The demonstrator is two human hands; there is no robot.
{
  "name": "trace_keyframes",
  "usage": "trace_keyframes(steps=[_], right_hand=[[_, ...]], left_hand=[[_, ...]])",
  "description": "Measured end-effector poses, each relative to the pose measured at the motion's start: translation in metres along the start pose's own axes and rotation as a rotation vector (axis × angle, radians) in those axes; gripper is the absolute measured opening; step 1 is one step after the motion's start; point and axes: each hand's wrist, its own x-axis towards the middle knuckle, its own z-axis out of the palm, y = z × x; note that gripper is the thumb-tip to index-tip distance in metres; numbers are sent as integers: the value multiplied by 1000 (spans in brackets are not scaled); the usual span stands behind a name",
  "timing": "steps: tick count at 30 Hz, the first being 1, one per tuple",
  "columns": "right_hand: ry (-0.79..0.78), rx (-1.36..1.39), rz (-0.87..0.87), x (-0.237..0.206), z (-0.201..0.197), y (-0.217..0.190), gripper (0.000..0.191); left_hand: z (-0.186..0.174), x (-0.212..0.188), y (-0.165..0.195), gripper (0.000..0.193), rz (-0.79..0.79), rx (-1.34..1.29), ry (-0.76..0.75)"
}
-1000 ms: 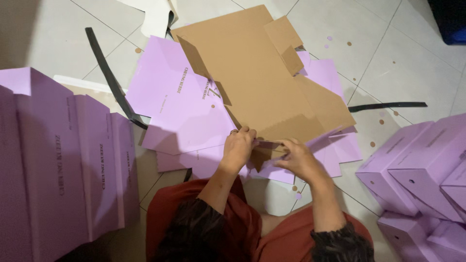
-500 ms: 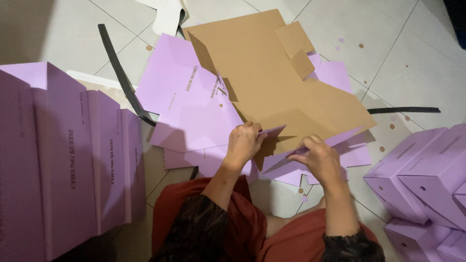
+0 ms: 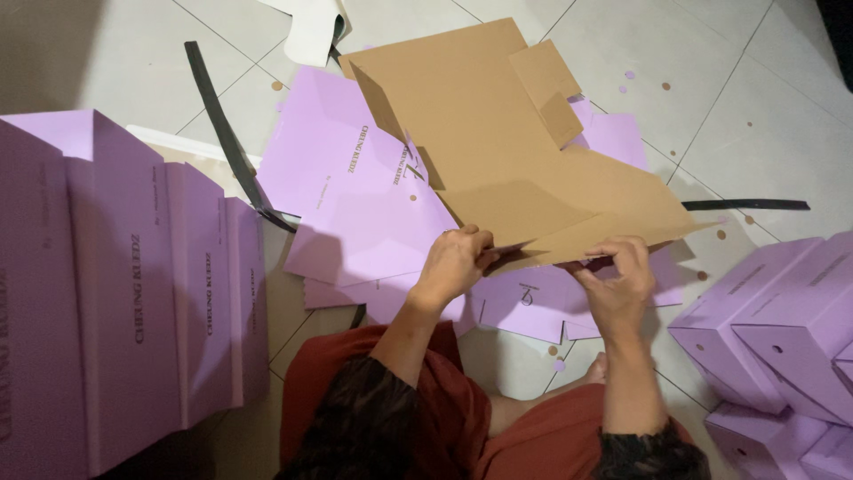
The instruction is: The person sits on the floor and folds flat purple printed cardboard blanks into open boxes, pressing the side panels and locking the bottom flaps by hand, then sets the finished box aside and reaches for the next flat blank.
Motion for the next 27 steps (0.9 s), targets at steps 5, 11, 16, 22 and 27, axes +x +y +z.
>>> trace_keyframes(steps=[5,11,16,22,27], right_hand=[[100,-92,-36,-5,3,8,41],[139,-97,-51,-4,-1,10,42],[72,-144,-79,-1,-3,-1,48],[-30,-41,-12,8,9,-13,72],[-443,-299,41,11,34,-24,101]], left_hand=[[-14,-1,3,23,24,-128,-111],[-19,-1,6,39,266,-199,-197],[-1,-6,11,53,165,-90,-131],[4,-9,7,46,141,-201,-107],[-2,-8,2,46,-317,-322,-272]])
